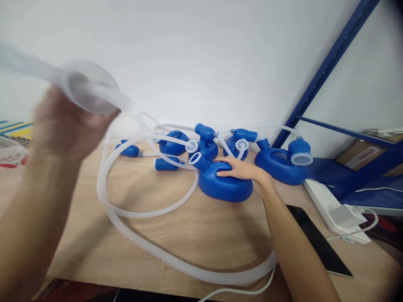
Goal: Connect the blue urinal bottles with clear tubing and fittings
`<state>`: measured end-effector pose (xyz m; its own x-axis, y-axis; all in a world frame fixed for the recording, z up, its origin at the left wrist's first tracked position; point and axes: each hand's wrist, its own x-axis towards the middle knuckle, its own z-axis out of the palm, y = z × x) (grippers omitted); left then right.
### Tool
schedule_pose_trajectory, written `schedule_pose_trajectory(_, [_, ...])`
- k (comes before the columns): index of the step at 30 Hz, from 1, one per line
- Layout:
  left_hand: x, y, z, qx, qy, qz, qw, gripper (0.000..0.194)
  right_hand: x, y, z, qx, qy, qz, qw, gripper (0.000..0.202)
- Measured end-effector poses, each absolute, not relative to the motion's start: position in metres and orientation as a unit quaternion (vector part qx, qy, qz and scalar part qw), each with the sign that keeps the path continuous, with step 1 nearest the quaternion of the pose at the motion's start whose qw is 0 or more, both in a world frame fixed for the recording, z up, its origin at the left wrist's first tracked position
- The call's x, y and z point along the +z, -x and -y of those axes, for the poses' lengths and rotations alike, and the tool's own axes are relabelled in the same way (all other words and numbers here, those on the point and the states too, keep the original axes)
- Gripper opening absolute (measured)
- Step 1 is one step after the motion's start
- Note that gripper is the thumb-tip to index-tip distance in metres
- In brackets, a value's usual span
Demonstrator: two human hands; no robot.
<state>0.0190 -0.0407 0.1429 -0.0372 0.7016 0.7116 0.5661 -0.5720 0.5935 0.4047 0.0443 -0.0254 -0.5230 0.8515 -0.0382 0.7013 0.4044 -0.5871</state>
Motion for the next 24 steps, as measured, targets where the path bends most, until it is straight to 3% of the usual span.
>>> schedule_pose_trajectory(3, [0.109, -0.072, 0.027, 0.587, -0.714, -0.304, 0.231, 0.056, -0.025, -0.404, -0.043, 0.274, 0.462, 0.832, 0.141, 0.077])
schedule_pose_trajectory(6, [0.069, -0.096, -0.001, 0.486, -0.752, -0.300, 0.330, 0.058, -0.021, -0.403, -0.039, 0.277, 0.470, 0.827, 0.135, 0.076])
schedule_pose_trajectory(11, [0.025, -0.104, -0.041, 0.501, -0.717, -0.441, 0.202, 0.045, -0.020, -0.400, -0.037, 0.266, 0.469, 0.832, 0.130, 0.073])
schedule_pose_trajectory(17, [0.014, -0.102, -0.051, 0.500, -0.703, -0.495, 0.105, 0.037, -0.025, -0.393, -0.039, 0.240, 0.457, 0.841, 0.160, 0.066])
schedule_pose_trajectory(24, [-0.015, -0.116, -0.050, 0.419, -0.760, -0.464, 0.179, 0.037, -0.031, -0.381, -0.040, 0.238, 0.475, 0.827, 0.187, 0.068])
